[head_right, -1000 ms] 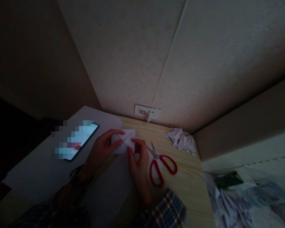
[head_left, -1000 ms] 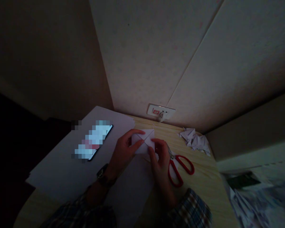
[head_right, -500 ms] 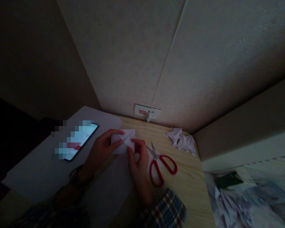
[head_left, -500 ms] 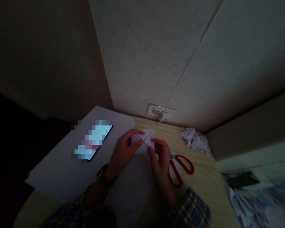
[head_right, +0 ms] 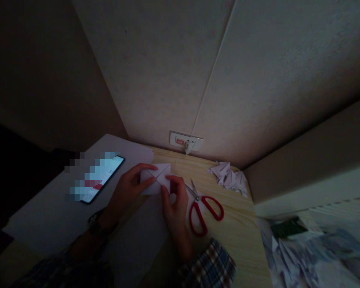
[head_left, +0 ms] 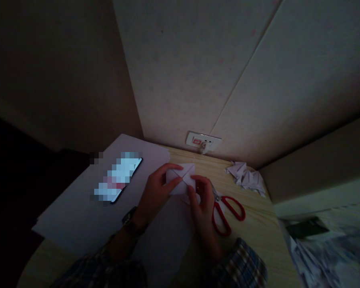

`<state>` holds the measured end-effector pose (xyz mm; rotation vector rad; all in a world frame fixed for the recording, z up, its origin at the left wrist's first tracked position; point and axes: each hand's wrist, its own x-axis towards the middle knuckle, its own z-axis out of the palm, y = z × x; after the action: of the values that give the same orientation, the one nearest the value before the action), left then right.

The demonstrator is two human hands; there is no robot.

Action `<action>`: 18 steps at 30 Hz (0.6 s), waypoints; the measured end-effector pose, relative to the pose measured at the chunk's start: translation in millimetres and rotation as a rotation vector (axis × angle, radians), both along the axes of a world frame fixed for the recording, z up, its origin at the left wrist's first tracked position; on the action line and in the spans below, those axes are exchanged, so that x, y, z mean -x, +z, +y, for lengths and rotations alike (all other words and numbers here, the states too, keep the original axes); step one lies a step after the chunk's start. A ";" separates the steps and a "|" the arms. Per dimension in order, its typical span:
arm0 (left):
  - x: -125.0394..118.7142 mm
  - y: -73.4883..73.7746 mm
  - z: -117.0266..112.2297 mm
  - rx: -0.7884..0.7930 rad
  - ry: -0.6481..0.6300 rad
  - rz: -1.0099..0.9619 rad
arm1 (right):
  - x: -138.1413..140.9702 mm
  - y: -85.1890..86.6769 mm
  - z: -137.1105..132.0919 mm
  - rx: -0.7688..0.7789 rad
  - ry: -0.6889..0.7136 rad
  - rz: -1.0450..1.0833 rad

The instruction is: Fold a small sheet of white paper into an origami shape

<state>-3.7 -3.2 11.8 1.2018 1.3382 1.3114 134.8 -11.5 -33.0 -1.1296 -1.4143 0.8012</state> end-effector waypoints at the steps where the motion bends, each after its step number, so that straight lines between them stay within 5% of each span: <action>1: 0.1 -0.4 0.1 0.004 0.000 -0.007 | 0.1 0.1 0.0 -0.001 0.000 0.001; 18: 0.2 -0.5 0.2 -0.009 -0.007 0.013 | 0.7 -0.1 0.5 -0.002 -0.008 0.014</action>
<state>-3.9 -3.0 11.3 1.2212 1.3378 1.3082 134.1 -11.0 -33.2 -1.1255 -1.3979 0.8006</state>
